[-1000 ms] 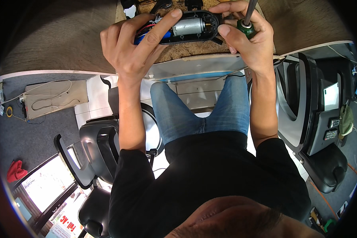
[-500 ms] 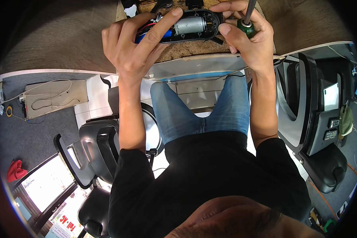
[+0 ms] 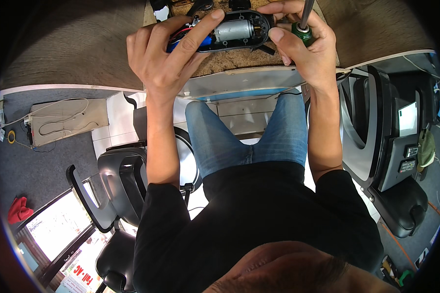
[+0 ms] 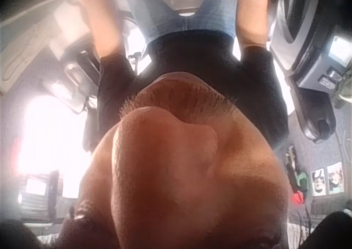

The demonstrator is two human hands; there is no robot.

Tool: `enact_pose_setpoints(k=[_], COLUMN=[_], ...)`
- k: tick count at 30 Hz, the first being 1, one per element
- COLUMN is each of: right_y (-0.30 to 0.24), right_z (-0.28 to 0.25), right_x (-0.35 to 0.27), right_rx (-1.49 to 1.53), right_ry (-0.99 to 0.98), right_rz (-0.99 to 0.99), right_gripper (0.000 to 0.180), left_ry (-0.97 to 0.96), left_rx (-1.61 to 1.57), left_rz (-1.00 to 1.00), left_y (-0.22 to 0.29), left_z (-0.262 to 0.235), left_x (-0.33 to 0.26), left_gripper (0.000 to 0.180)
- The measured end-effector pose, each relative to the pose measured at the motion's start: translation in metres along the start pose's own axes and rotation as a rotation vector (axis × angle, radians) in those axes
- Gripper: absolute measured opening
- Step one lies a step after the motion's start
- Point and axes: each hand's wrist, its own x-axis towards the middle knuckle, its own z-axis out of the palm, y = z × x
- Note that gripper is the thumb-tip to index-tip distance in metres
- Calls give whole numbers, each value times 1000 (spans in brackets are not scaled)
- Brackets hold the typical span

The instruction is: The person disassembles a hair clipper by removing the blade and opening the housing using a screwdriver, then adjusts the internal wiring and battery.

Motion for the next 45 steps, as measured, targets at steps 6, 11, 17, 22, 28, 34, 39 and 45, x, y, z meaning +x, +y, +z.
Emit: enact_pose_setpoints(k=[6, 11, 17, 22, 28, 34, 39, 45], right_y=[-2, -4, -2, -4, -3, -3, -2, -2], right_z=[0, -1, 0, 0, -1, 1, -1, 0], right_x=[0, 0, 1, 1, 1, 1, 1, 1], right_rx=[-43, -66, -60, -23, -61, -39, -52, -18], right_ry=[9, 13, 6, 9, -6, 15, -7, 0], right_rz=[-16, 23, -32, 0, -23, -27, -46, -11], right_gripper=[27, 28, 27, 26, 27, 27, 27, 28], left_ry=[6, 10, 2, -2, -116, -123, -113, -116], left_rx=[9, 4, 4, 2, 4, 9, 19, 17], left_rz=[8, 9, 4, 0, -34, -35, -28, -30], left_y=[-1, -1, 0, 0, 3, 4, 3, 3], left_z=[1, 2, 0, -2, -10, -10, -10, -9], left_x=[-1, -2, 0, 0, 0, 1, 0, 0], left_gripper=[64, 64, 64, 64, 67, 65, 64, 64])
